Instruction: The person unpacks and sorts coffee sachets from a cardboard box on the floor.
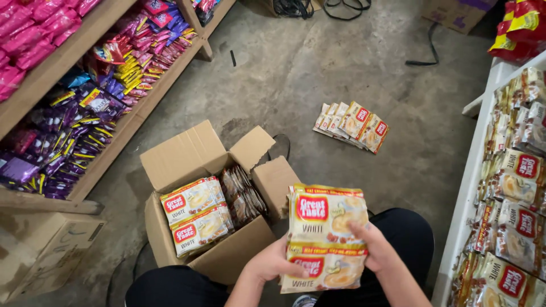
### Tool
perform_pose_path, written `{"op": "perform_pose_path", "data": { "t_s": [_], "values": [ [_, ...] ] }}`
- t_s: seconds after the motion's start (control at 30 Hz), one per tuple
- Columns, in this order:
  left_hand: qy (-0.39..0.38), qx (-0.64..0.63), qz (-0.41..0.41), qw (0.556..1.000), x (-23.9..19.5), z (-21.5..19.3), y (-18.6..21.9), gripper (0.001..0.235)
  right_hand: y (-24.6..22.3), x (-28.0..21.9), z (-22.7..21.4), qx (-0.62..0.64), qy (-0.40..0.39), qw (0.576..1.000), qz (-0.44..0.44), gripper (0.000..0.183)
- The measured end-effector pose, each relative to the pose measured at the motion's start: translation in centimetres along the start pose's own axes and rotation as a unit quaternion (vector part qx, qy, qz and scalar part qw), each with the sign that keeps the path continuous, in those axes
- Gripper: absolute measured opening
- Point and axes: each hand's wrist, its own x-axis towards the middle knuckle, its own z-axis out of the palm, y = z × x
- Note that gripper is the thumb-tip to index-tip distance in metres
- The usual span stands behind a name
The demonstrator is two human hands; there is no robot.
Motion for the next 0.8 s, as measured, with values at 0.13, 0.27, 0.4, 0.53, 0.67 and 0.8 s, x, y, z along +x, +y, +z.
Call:
{"op": "perform_pose_path", "data": {
  "t_s": [0.13, 0.27, 0.4, 0.53, 0.67, 0.8],
  "values": [
    [0.042, 0.011, 0.051, 0.998, -1.1, -0.2, 1.4, 0.116, 0.8, -1.4, 1.0, -0.089, -0.043, 0.990, -0.104, 0.059],
    [0.063, 0.032, 0.111, 0.991, -1.8, -0.5, 2.1, 0.121, 2.0, -1.6, -2.6, -0.195, -0.054, 0.963, -0.176, 0.061],
    [0.088, 0.205, 0.203, 0.953, -2.3, 3.0, 5.0, 0.118, 1.7, -2.0, -5.8, -0.337, -0.047, 0.916, -0.213, 0.073],
    [0.119, 0.461, 0.392, 0.787, -2.9, 4.9, 6.5, 0.101, 0.8, -3.5, -7.9, -0.376, -0.044, 0.908, -0.182, 0.083],
    [0.139, 0.425, 0.336, 0.829, -2.5, 3.1, 3.6, 0.087, -0.3, -5.1, -4.5, -0.382, -0.053, 0.906, -0.176, 0.080],
    [0.169, 0.299, 0.250, 0.905, -2.1, 3.0, 1.5, 0.088, -2.3, -7.7, 2.3, -0.402, -0.043, 0.892, -0.205, 0.076]
  ]
}}
